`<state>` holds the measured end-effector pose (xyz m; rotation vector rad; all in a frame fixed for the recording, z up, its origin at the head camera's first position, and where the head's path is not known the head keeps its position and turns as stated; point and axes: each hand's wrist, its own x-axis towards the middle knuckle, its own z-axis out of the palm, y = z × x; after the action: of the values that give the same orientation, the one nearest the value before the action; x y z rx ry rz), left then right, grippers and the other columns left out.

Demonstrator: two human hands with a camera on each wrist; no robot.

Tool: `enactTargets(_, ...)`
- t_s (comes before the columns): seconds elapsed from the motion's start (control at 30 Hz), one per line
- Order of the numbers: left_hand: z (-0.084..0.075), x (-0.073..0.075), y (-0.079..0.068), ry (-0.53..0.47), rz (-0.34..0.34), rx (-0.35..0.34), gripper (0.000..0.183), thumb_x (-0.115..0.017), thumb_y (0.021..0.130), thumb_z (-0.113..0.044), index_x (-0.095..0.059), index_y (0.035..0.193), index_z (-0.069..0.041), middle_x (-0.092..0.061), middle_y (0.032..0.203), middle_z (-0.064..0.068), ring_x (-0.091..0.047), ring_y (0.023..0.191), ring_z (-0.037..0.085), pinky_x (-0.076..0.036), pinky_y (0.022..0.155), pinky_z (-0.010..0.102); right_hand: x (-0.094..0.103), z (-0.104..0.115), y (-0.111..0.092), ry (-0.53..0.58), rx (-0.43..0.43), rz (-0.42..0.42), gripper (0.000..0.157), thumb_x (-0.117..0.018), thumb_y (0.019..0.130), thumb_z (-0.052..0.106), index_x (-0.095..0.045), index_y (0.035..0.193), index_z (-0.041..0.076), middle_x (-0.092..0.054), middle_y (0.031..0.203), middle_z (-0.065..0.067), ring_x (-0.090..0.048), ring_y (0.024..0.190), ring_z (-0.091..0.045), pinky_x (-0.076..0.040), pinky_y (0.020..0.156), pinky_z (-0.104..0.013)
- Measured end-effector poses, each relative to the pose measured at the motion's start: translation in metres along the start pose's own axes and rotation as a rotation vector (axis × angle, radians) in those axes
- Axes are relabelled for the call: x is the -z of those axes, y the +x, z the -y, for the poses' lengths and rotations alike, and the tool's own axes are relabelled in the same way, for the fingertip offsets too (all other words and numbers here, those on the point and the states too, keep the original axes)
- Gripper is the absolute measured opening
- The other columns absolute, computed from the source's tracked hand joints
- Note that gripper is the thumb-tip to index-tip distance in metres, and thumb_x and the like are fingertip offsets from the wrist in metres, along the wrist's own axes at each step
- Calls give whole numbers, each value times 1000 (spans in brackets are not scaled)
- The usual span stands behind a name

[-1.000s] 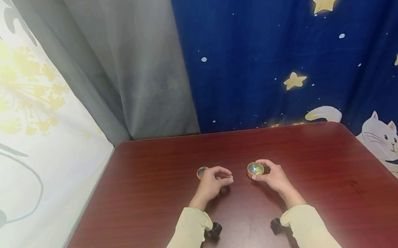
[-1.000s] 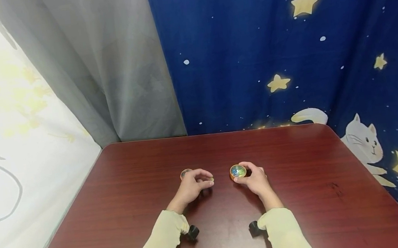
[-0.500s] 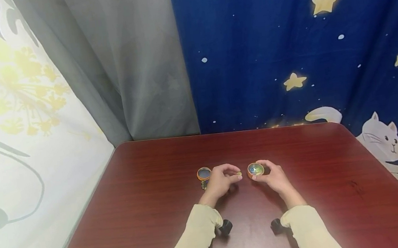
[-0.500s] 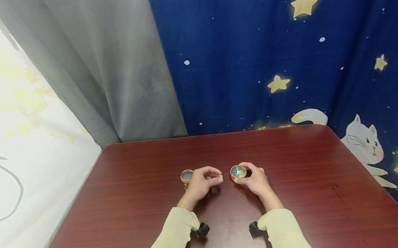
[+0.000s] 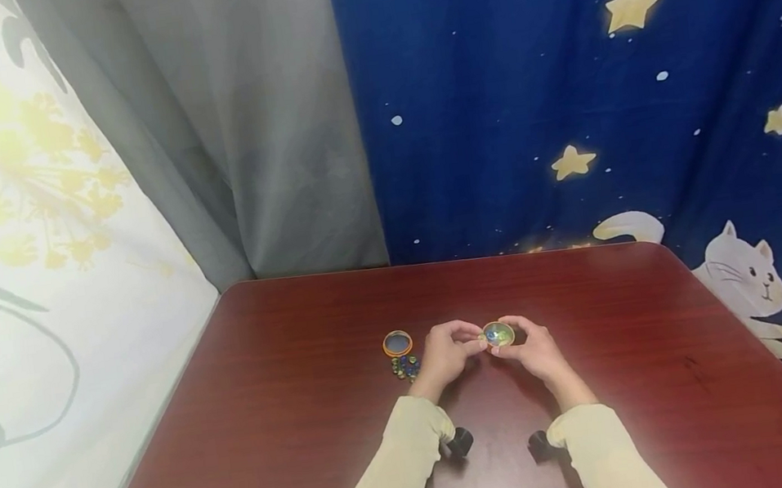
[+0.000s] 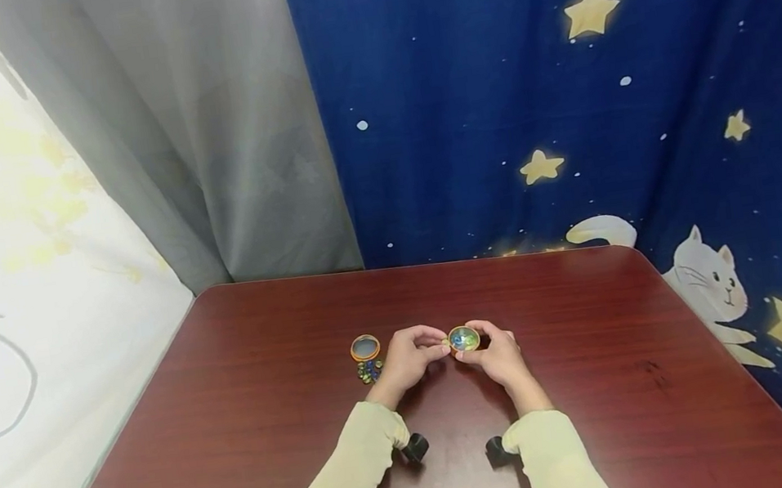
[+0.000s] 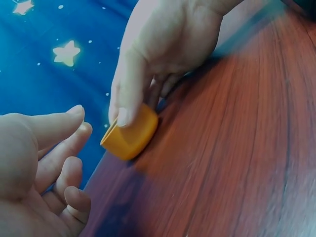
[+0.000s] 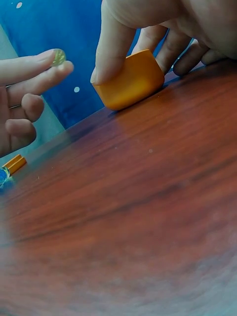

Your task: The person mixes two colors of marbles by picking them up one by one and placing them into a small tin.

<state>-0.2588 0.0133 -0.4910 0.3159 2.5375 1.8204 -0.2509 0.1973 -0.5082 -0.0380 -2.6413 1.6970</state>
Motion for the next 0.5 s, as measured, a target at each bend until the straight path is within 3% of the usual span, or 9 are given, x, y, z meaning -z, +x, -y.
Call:
enactTargets(0.3, -1, -9, 5, 75, -78, -10, 15, -83, 77, -13, -74, 88, -16, -65, 81, -9, -55, 63, 7, -46, 55, 24, 0, -1, 2, 16, 5, -9, 59, -84, 75, 13, -58, 127, 5, -61, 123, -17, -49, 116, -32, -33, 99, -51)
enactTargets(0.5, -1, -13, 6, 92, -110, -33, 14, -83, 77, -14, -75, 88, -16, -62, 82, -8, -55, 70, 6, -45, 61, 25, 0, -1, 2, 6, 10, -9, 59, -85, 74, 14, -59, 127, 5, -62, 122, -16, -50, 115, -31, -33, 98, -50)
